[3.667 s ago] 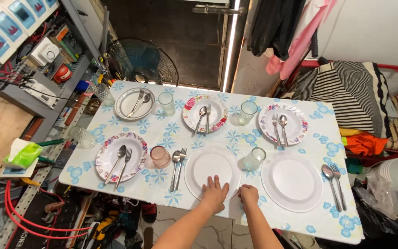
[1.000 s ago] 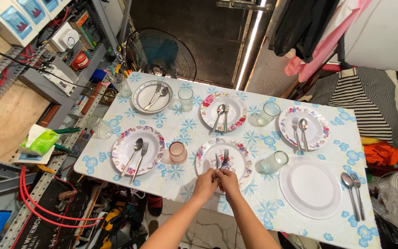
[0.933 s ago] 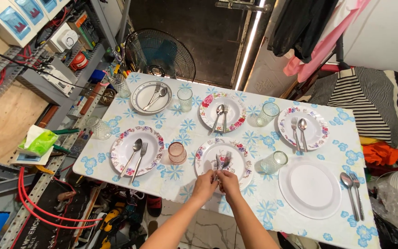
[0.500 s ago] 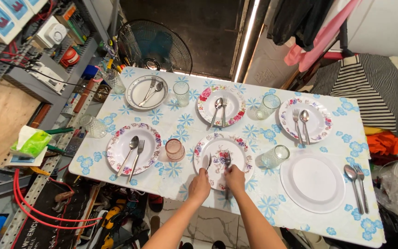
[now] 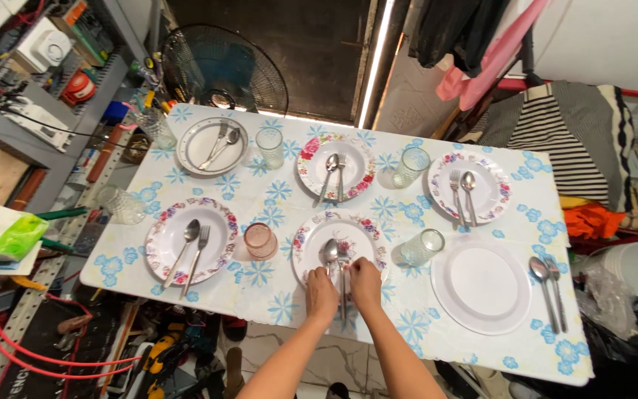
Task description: Setting the table by wiping and arranging plates, silverware, and glasses.
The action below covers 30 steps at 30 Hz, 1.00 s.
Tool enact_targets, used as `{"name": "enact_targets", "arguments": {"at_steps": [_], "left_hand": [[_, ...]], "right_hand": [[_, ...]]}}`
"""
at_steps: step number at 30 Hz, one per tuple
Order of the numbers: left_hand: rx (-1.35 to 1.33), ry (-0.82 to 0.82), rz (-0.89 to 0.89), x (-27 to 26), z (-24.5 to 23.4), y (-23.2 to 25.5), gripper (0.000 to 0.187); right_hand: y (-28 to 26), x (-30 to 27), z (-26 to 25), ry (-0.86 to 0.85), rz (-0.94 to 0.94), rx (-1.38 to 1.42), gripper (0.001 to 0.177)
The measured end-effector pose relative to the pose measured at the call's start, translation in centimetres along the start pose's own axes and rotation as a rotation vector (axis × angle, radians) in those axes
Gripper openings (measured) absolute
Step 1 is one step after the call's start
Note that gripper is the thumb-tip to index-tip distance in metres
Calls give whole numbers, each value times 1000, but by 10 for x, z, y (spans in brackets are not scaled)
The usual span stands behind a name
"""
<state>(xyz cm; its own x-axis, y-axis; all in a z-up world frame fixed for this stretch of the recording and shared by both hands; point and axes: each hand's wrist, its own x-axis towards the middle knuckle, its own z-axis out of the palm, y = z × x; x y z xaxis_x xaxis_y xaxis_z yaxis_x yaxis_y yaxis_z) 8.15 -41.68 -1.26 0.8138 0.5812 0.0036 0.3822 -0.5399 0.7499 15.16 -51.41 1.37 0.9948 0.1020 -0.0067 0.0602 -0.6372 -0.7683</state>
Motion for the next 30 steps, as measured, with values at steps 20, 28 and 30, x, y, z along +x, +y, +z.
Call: {"name": "enact_targets", "arguments": {"at_steps": [20,28,30], "left_hand": [[368,-114,20,1,-37,39,23],[160,-203,212,15,-11,93,24],[19,-230,405,15,0,115,25]], "right_hand": [[157,-15,-106,-145,-6,-100,19],[159,-16,-130,-102,67,-124,22],[156,-24,-139,-86,108,-127,22]]}}
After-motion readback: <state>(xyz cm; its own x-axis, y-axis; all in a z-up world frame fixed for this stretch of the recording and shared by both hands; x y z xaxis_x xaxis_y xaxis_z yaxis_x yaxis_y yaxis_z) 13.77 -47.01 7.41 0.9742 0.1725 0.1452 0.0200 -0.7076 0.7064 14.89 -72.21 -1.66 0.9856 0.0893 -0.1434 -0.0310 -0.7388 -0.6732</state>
